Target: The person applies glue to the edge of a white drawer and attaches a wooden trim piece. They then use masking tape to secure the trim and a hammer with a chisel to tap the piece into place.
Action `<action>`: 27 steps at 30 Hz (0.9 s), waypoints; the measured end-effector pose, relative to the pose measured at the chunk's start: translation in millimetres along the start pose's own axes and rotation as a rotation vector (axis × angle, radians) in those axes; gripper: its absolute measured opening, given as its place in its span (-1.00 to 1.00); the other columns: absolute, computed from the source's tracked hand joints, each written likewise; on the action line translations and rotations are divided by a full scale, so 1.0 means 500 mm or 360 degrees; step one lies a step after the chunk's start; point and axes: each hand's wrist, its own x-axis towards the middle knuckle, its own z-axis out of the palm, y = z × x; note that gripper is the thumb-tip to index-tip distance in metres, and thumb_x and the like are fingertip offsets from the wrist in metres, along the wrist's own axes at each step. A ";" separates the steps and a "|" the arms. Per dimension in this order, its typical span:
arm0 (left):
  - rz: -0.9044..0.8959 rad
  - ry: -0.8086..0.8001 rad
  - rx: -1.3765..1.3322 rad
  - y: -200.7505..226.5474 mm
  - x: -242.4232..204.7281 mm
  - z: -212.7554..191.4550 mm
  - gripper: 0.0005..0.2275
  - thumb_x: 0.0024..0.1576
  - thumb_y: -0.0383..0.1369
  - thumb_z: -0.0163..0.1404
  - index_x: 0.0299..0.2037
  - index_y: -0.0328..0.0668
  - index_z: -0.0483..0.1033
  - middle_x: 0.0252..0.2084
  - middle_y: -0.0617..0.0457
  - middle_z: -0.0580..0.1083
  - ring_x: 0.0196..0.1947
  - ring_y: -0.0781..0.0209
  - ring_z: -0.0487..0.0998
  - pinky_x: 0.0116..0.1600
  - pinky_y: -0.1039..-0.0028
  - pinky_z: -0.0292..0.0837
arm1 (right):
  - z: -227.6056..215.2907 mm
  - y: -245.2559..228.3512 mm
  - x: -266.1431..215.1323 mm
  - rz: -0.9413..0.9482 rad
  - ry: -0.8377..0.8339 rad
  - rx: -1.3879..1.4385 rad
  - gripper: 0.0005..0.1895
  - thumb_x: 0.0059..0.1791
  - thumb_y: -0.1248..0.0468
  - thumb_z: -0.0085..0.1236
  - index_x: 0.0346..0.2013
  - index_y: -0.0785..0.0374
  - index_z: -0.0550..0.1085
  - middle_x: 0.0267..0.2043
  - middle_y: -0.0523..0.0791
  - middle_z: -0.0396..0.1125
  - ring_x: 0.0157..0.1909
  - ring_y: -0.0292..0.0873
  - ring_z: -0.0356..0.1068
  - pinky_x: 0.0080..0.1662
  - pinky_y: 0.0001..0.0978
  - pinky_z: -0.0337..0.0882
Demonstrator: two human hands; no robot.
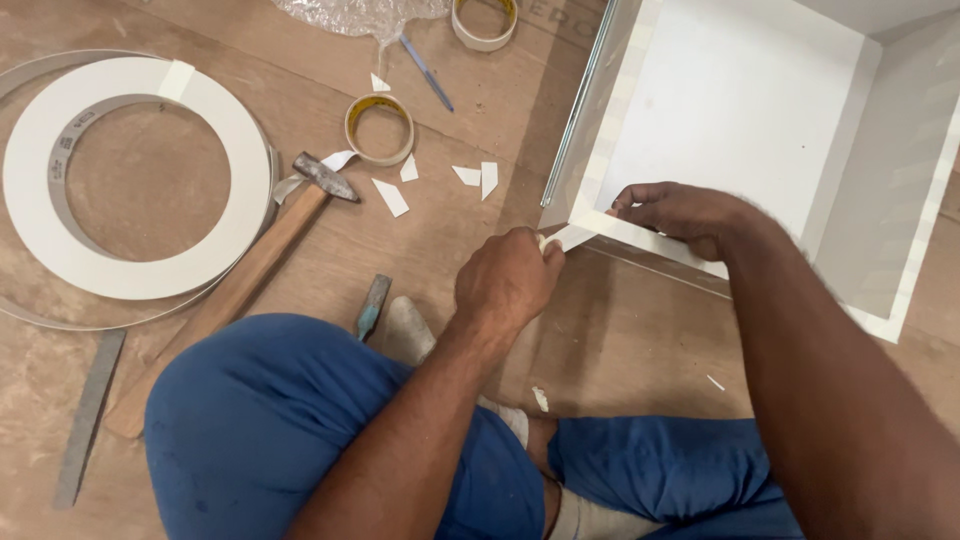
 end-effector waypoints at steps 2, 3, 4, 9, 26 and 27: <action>-0.0007 -0.0011 0.0003 0.003 -0.001 0.002 -0.64 0.18 -0.06 -0.03 -0.11 -0.21 0.61 -0.19 -0.21 0.60 -0.13 -0.22 0.62 -0.02 0.04 0.51 | -0.006 -0.004 0.003 0.0107 0.0024 -0.0190 -0.78 0.01 0.06 0.11 -0.08 -0.05 0.56 -0.05 -0.21 0.40 -0.12 -0.32 0.25 -0.25 -0.40 0.29; -0.0005 -0.0008 0.0004 0.004 0.000 0.003 -0.64 0.19 -0.06 -0.03 -0.10 -0.21 0.61 -0.19 -0.21 0.60 -0.13 -0.22 0.63 -0.02 0.04 0.51 | -0.011 -0.002 0.001 0.0115 0.0022 -0.0208 -0.74 0.00 0.04 0.12 -0.06 -0.03 0.54 -0.05 -0.18 0.41 -0.14 -0.29 0.26 -0.26 -0.35 0.28; -0.0009 -0.0001 0.0011 0.003 0.001 0.001 -0.63 0.19 -0.06 -0.03 -0.10 -0.21 0.61 -0.19 -0.21 0.60 -0.14 -0.21 0.63 -0.02 0.04 0.51 | -0.010 -0.001 0.005 0.0119 0.0014 -0.0226 -0.70 -0.02 0.01 0.12 -0.04 -0.01 0.53 -0.04 -0.16 0.42 -0.15 -0.26 0.27 -0.28 -0.30 0.28; 0.0012 -0.0007 0.0004 -0.005 0.004 0.008 -0.63 0.21 -0.06 -0.06 -0.10 -0.21 0.60 -0.17 -0.20 0.60 -0.12 -0.21 0.63 -0.01 0.04 0.50 | 0.024 0.004 0.022 -0.0154 0.0414 -0.0326 -0.65 0.04 0.03 0.16 0.04 0.12 0.53 0.01 -0.07 0.42 -0.06 -0.17 0.34 -0.11 -0.19 0.40; 0.0066 0.0197 0.0003 -0.037 0.023 0.020 -0.56 0.21 0.07 -0.08 -0.12 -0.16 0.55 -0.17 -0.21 0.58 -0.08 -0.26 0.57 0.00 0.01 0.43 | 0.167 0.023 -0.113 -0.1314 0.1317 -0.1078 -0.38 -0.07 -0.17 0.32 -0.11 0.35 0.52 -0.26 0.07 0.44 -0.14 0.15 0.42 0.01 -0.01 0.38; 0.0128 0.0206 0.0012 -0.045 0.030 0.023 -0.57 0.22 0.06 -0.08 -0.13 -0.18 0.54 -0.16 -0.22 0.58 -0.07 -0.25 0.57 0.01 0.02 0.43 | 0.171 0.024 -0.109 -0.1293 0.1344 -0.1105 -0.39 -0.07 -0.17 0.32 -0.11 0.35 0.51 -0.25 0.06 0.44 -0.14 0.14 0.42 0.01 -0.01 0.37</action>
